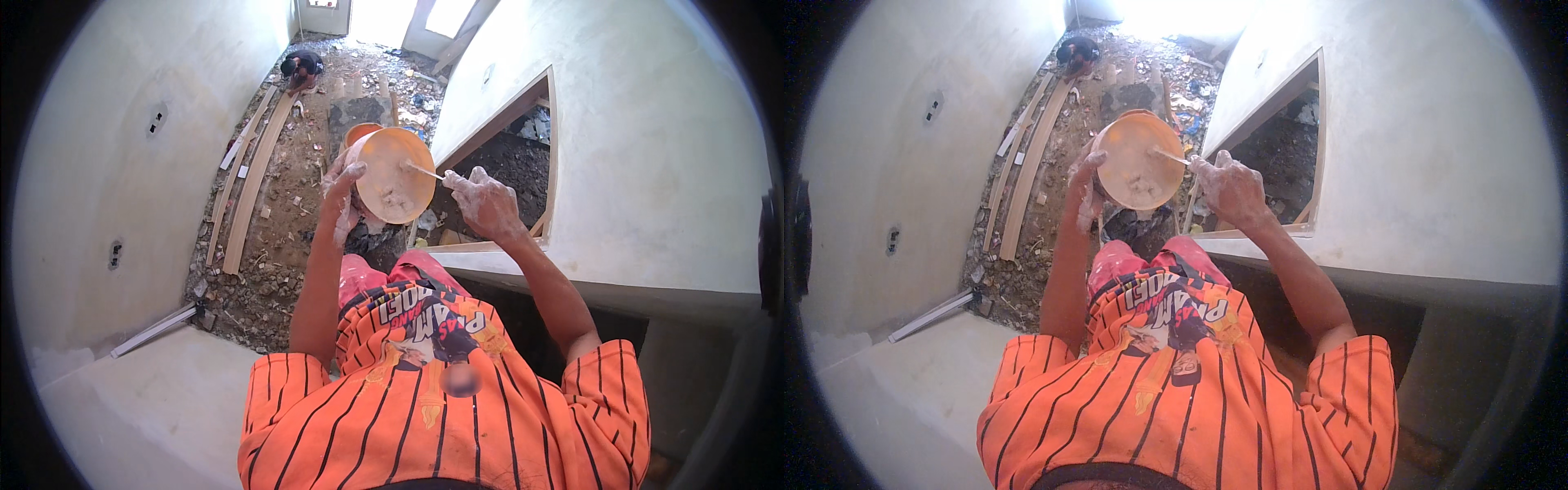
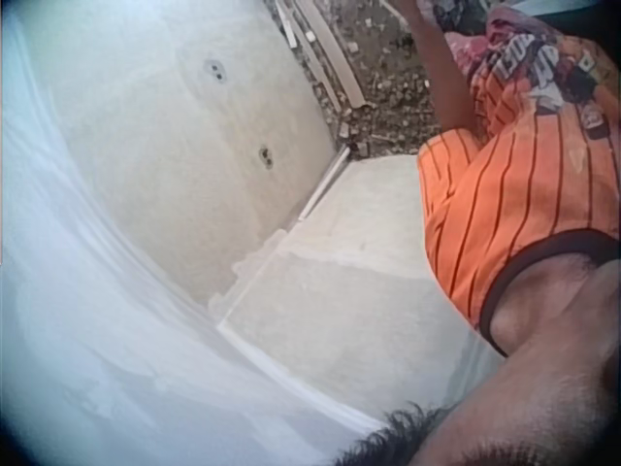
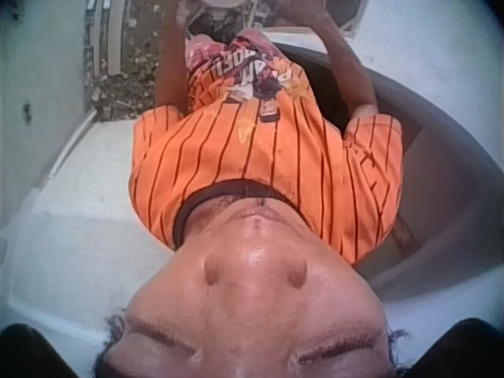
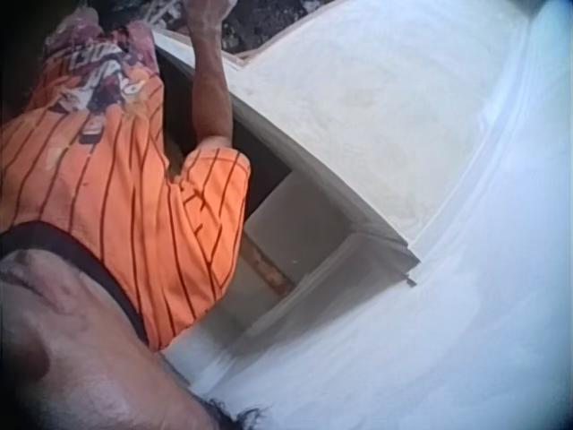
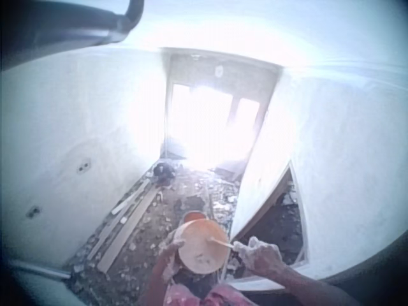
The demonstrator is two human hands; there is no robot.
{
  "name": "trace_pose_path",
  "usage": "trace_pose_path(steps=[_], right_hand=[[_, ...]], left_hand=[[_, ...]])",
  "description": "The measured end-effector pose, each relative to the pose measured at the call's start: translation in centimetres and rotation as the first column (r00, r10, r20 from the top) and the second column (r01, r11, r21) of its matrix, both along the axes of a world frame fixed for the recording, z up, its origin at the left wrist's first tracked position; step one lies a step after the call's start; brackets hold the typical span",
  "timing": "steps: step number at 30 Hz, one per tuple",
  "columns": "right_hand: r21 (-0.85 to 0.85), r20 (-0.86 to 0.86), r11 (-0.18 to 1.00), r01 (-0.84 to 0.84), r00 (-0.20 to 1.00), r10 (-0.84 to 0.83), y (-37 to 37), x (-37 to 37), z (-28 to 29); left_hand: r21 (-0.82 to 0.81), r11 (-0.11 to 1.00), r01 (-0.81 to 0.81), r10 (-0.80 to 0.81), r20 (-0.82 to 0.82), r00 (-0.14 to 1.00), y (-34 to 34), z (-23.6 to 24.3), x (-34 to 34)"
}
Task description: The person scoops plaster from a bowl using a trowel and applies it to the upper wall and ceiling areas. The person repeatedly smooths the plaster along the wall-ceiling junction and corners while standing on a scaffold.
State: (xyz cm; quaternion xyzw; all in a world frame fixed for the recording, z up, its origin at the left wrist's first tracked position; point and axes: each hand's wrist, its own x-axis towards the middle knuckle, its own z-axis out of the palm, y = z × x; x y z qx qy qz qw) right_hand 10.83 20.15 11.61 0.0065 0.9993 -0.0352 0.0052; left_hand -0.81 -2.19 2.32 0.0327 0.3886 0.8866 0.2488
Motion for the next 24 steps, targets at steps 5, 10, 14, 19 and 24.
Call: trace_pose_path(steps=[5,10,14,19,24], right_hand=[[-0.075,0.164,0.996,0.047,0.986,-0.034,-0.9,1.1,-1.7],[-0.148,0.241,0.981,0.126,0.966,-0.088,-2.3,1.2,-1.3],[-0.080,-0.180,0.996,0.039,0.982,-0.053,-5.3,3.7,-5.9],[-0.233,-0.110,0.972,-0.030,0.994,0.004,-3.3,4.8,-4.9],[-0.218,-0.131,0.971,-0.094,0.989,0.067,-2.4,6.0,-3.5]], left_hand=[[0.066,0.992,-0.109,0.107,0.035,0.994,0.6,-0.3,0.1],[0.079,0.981,-0.177,0.172,0.060,0.983,0.1,-1.8,0.1],[0.174,0.971,-0.166,0.147,0.118,0.982,0.1,-2.5,-0.7],[0.185,0.966,-0.181,0.144,0.199,0.969,-0.1,-4.5,-2.0],[0.202,0.958,-0.204,0.139,0.295,0.945,0.1,-2.9,-1.7]])
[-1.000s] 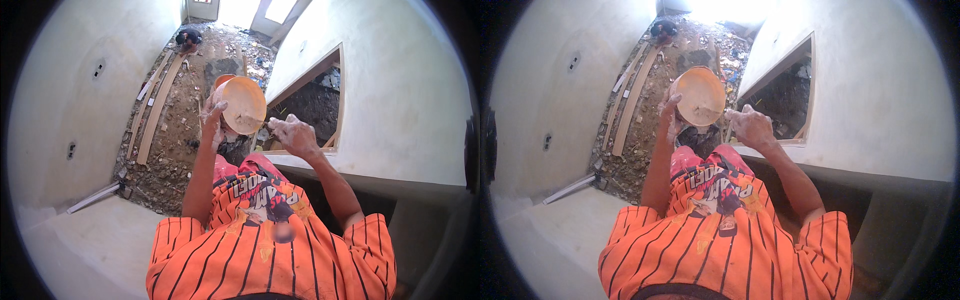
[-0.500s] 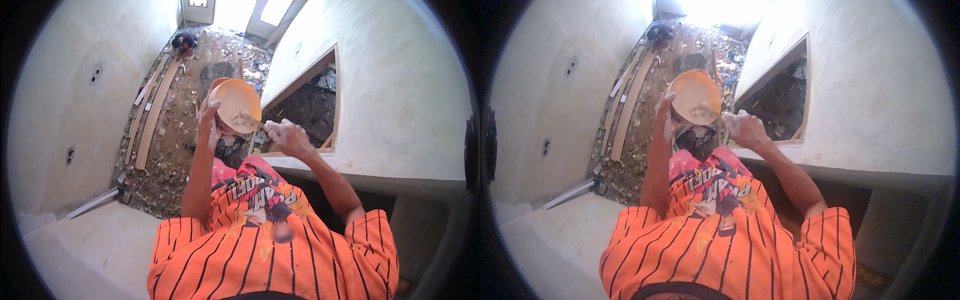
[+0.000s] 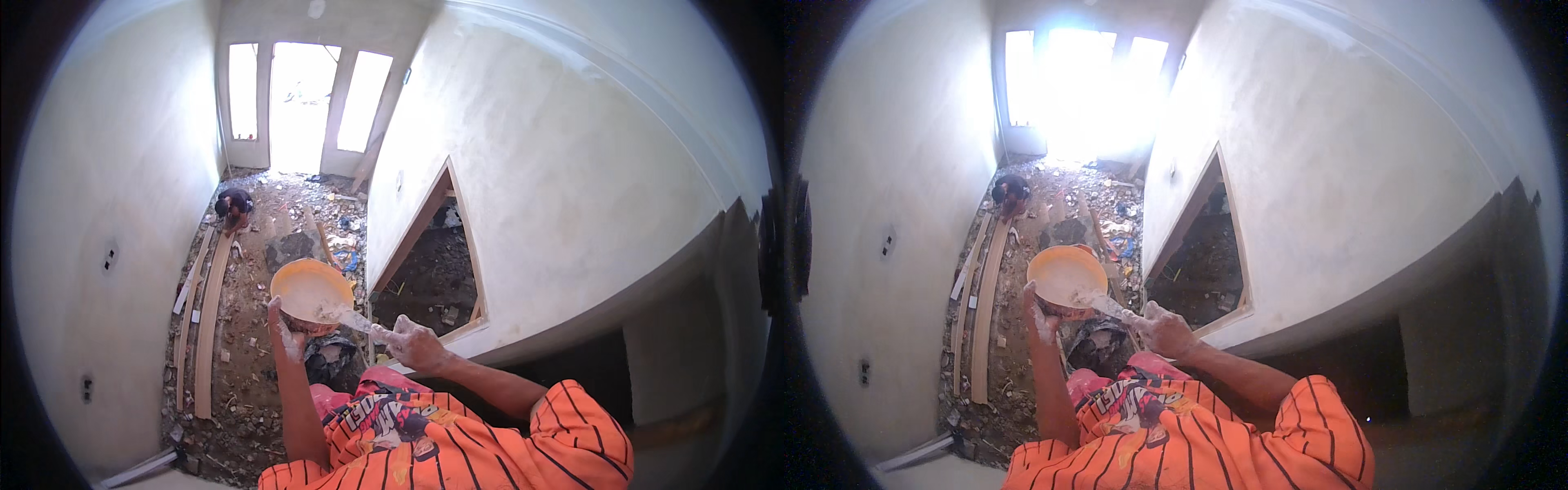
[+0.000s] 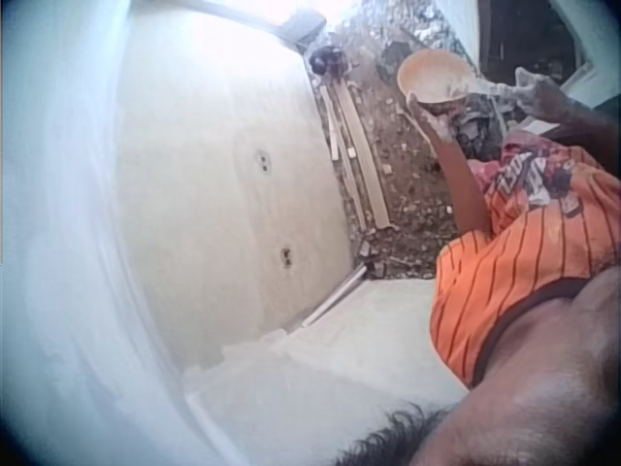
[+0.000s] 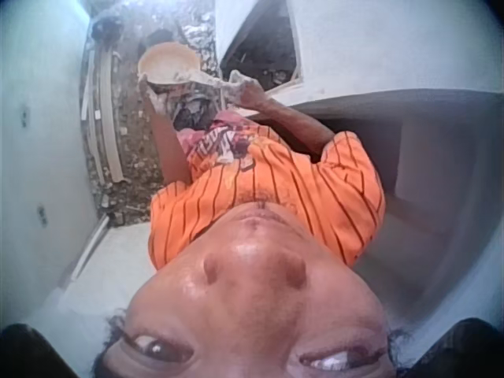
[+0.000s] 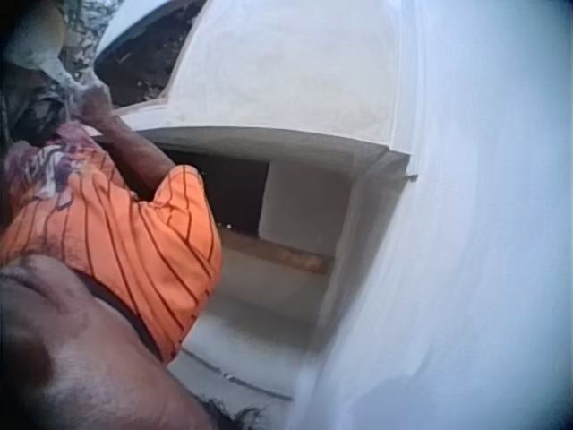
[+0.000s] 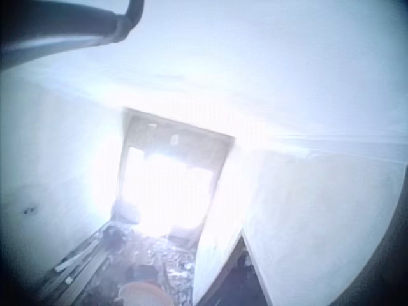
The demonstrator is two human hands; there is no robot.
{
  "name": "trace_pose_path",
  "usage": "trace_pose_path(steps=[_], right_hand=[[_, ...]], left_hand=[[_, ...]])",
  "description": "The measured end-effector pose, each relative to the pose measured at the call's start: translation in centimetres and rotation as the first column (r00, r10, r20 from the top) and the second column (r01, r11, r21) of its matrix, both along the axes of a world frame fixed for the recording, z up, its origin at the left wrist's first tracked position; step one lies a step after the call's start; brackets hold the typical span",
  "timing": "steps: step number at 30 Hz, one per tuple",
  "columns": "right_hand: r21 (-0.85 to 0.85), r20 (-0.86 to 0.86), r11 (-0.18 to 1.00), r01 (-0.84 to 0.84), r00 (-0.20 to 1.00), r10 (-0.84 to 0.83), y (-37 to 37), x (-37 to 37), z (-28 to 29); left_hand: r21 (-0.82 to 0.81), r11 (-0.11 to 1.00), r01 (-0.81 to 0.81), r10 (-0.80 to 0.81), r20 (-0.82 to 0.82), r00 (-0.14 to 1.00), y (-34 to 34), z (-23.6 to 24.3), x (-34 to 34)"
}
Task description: The person scoops plaster from a bowl using a trowel and applies it to the upper wall and ceiling areas. The person repeatedly smooths the plaster along the wall-ceiling junction and corners while standing on a scaffold.
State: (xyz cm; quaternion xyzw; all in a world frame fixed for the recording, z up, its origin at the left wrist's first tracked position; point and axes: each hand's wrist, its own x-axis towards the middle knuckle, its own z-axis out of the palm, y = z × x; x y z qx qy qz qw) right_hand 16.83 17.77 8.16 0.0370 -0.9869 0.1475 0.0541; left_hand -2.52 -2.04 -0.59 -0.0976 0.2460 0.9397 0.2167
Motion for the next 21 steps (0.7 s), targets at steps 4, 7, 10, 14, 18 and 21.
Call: trace_pose_path(steps=[4,7,10,14,18,21], right_hand=[[0.007,0.009,0.999,-0.043,0.999,0.043,1.2,0.4,1.6],[-0.010,0.031,1.000,-0.029,0.999,0.030,1.5,0.9,2.4],[0.023,0.024,0.999,-0.031,0.999,0.031,1.9,1.1,2.8],[0.018,0.021,1.000,-0.017,1.000,0.017,2.3,2.0,3.3],[0.016,-0.024,1.000,0.016,1.000,-0.016,2.0,3.2,4.0],[0.015,-0.073,1.000,0.016,0.997,-0.015,2.0,3.9,4.5]], left_hand=[[0.076,0.996,0.038,-0.039,0.011,0.999,0.4,-1.1,-0.3],[0.090,0.995,0.053,-0.050,-0.026,0.998,0.4,-1.4,-0.4],[0.092,0.993,0.068,-0.069,-0.001,0.998,0.4,-1.3,-0.3],[-0.010,0.993,0.121,-0.121,-0.112,0.986,0.6,-1.5,-0.1],[-0.032,0.987,0.155,-0.156,-0.033,0.987,0.7,0.5,0.1],[0.001,0.973,0.232,-0.232,0.008,0.973,0.9,0.8,-0.2]])
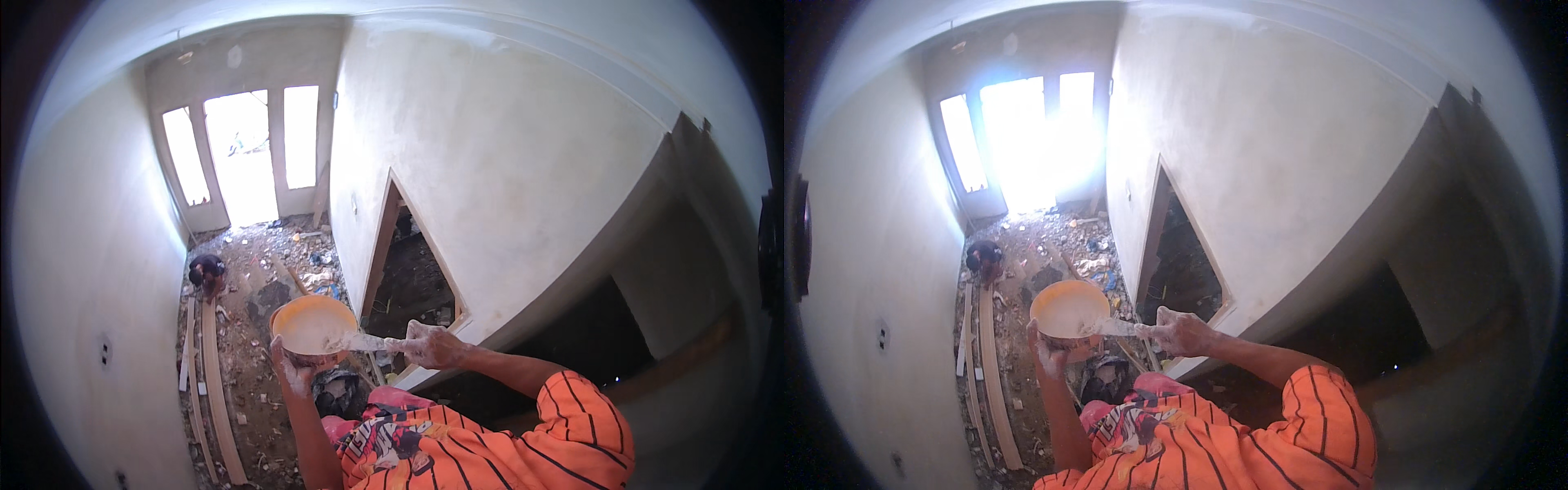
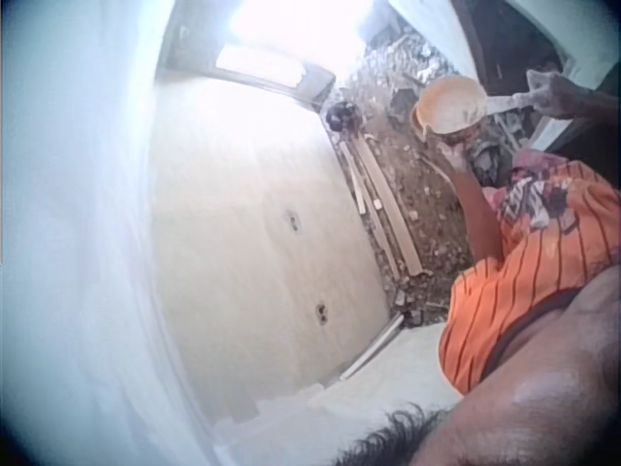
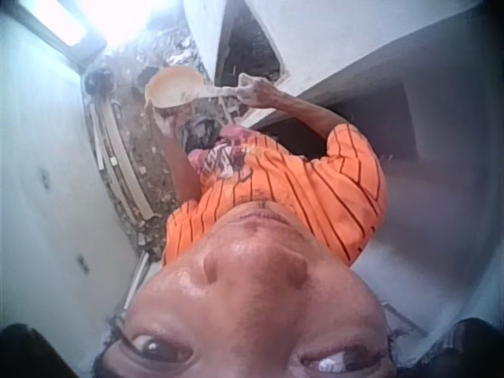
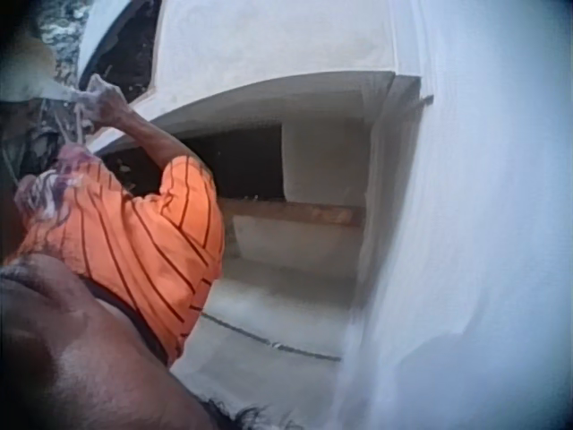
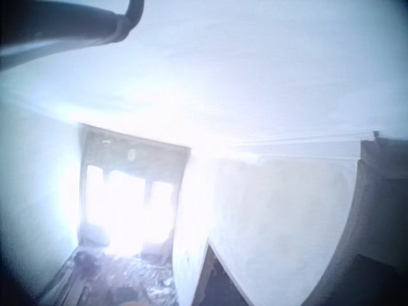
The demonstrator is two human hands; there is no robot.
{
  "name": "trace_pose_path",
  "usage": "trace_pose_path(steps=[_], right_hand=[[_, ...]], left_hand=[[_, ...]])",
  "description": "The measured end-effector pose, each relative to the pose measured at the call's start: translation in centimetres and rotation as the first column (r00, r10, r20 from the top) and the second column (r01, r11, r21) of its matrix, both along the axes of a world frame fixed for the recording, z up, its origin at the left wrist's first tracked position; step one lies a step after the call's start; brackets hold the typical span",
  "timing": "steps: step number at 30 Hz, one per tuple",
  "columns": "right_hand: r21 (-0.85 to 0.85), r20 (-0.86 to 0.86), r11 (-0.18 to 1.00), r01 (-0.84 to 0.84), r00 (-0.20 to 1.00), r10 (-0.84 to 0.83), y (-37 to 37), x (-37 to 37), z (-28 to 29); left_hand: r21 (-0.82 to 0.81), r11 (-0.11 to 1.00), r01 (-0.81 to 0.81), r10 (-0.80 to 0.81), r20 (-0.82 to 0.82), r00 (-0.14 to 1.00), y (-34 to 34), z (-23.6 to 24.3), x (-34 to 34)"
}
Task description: The person scoops plaster from a bowl using a trowel and applies it to the upper wall and ceiling areas. The person repeatedly smooths the plaster along the wall-ceiling junction and corners while standing on a scaffold.
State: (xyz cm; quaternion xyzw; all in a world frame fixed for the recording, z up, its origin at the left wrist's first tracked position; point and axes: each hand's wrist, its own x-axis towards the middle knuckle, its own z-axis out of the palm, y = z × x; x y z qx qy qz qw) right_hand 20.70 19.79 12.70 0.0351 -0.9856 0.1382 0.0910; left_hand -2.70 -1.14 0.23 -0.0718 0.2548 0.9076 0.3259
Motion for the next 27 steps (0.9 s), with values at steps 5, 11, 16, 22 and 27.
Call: trace_pose_path(steps=[5,11,16,22,27], right_hand=[[-0.003,-0.054,0.996,0.086,0.995,-0.086,-0.8,2.7,0.1],[0.045,-0.082,0.972,0.231,0.971,-0.227,-0.8,5.7,-0.6],[-0.069,-0.384,0.978,0.196,0.900,-0.208,-0.6,2.4,0.1],[-0.256,-0.401,0.940,0.226,0.860,-0.316,-5.9,-1.9,-2.5],[-0.253,-0.308,0.942,0.219,0.905,-0.293,-4.6,-1.0,-2.7]], left_hand=[[0.089,0.991,0.105,-0.107,0.024,0.994,-0.2,0.6,0.0],[-0.232,0.946,-0.225,-0.112,-0.889,0.445,-0.7,0.9,-0.9],[0.050,0.971,0.234,-0.144,-0.660,0.737,-0.3,5.9,-1.0],[0.056,0.994,0.089,-0.069,-0.291,0.954,1.0,8.1,-0.1],[0.055,0.996,0.069,-0.068,-0.031,0.997,1.5,7.8,-0.9]])
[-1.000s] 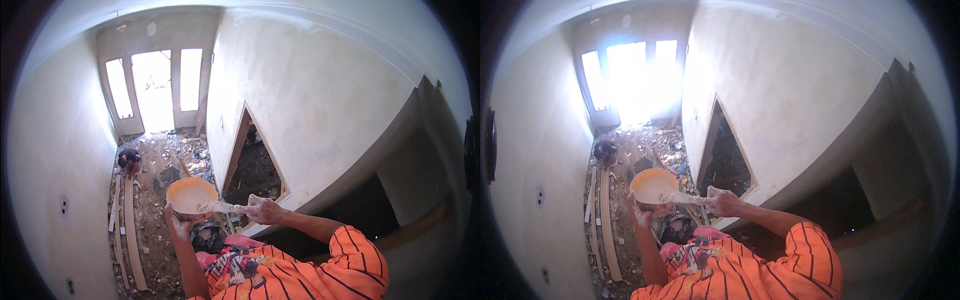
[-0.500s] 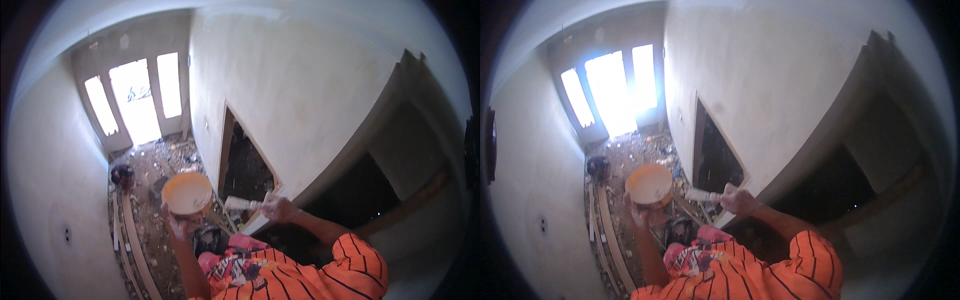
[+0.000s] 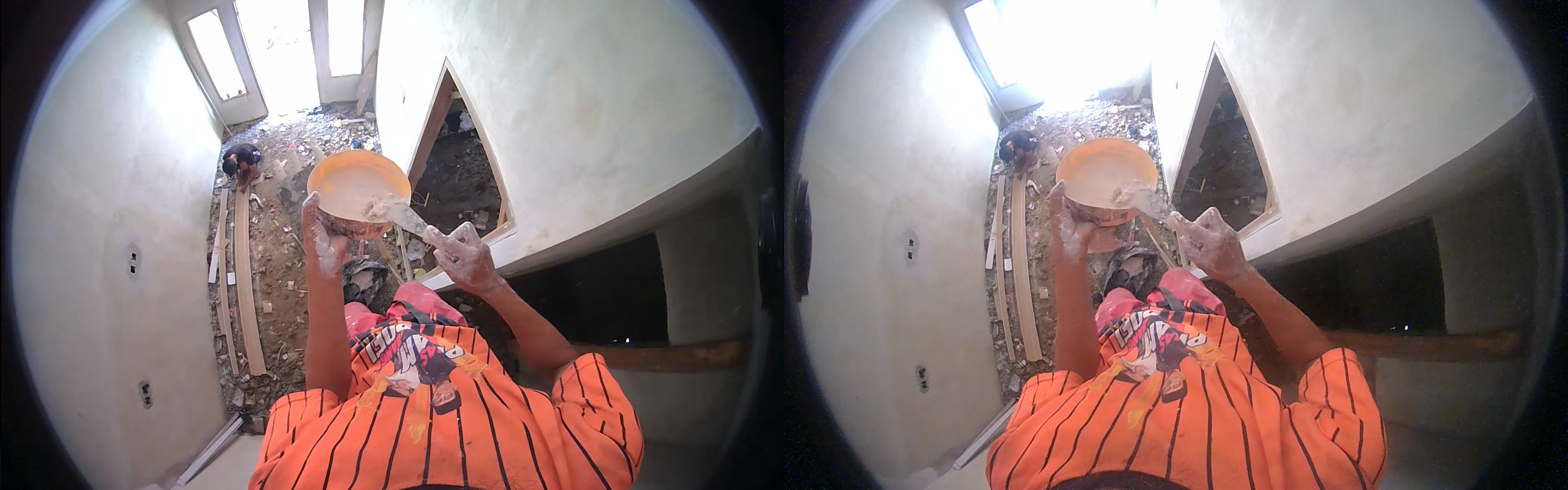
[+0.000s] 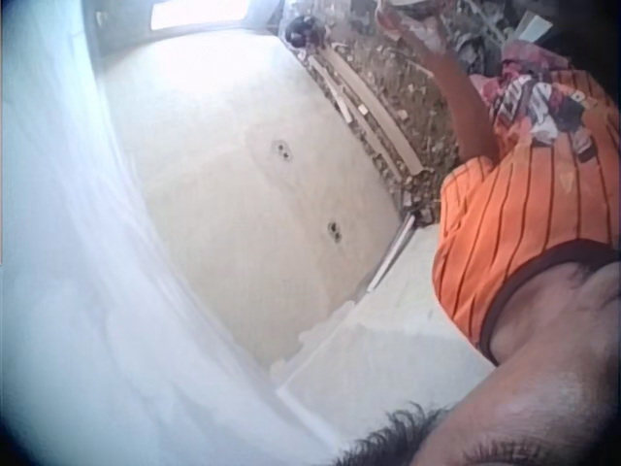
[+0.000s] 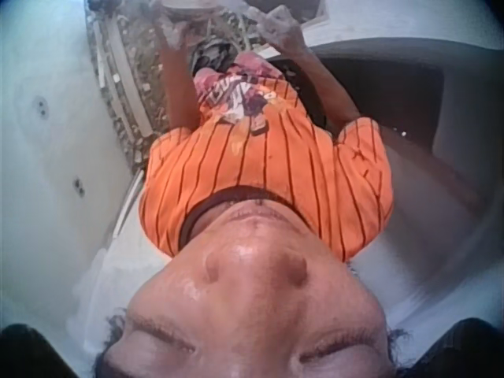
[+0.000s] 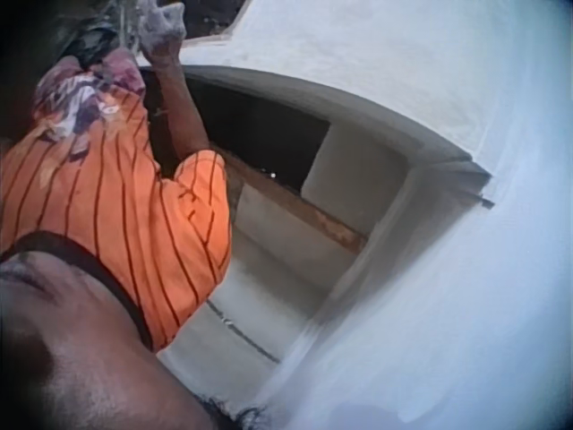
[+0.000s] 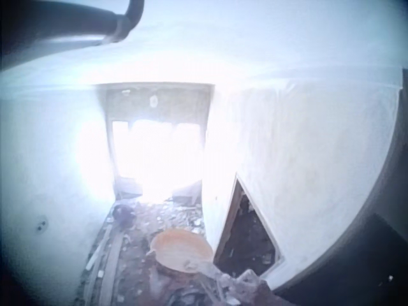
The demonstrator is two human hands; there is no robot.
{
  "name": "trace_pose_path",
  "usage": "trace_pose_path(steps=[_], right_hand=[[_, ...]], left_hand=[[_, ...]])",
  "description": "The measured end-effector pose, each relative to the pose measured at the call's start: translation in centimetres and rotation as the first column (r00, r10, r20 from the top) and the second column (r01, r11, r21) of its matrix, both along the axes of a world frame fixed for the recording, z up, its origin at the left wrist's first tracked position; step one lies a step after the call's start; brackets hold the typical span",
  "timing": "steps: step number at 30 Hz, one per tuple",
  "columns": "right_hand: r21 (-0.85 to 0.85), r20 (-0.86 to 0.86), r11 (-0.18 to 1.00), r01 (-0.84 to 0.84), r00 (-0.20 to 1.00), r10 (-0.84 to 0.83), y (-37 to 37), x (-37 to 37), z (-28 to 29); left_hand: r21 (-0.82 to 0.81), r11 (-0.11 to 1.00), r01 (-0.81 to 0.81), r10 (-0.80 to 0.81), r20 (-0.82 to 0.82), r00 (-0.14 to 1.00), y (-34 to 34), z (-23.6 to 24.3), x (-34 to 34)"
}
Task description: The person scoops plaster from a bowl using a trowel and applies it to the upper wall and ceiling areas. The person repeatedly smooths the plaster along the wall-ceiling junction and corners while standing on a scaffold.
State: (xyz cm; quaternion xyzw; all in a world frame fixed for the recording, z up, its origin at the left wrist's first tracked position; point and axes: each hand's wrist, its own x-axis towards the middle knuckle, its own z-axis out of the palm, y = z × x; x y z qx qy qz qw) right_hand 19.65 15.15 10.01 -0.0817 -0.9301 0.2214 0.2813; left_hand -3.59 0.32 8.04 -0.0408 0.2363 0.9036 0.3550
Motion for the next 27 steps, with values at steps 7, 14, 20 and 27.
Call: trace_pose_path(steps=[7,14,20,27], right_hand=[[0.098,0.030,0.995,-0.011,1.000,0.008,1.3,2.7,-0.2],[-0.255,-0.152,0.961,-0.109,0.986,0.072,2.0,2.8,-3.3],[-0.978,-0.019,0.201,-0.050,0.988,0.156,0.4,-1.0,-1.8],[-0.976,0.165,0.176,0.127,0.961,0.220,1.5,2.5,-2.1]], left_hand=[[0.191,0.979,0.077,0.046,-0.564,0.824,-0.5,-1.4,0.9],[-0.036,0.999,-0.037,0.007,-0.617,0.787,1.2,-4.1,-3.0],[0.034,0.998,-0.054,0.064,-0.457,0.887,1.3,-3.7,-0.9],[0.088,0.996,0.011,0.021,-0.352,0.936,-0.5,-3.8,-0.6]])
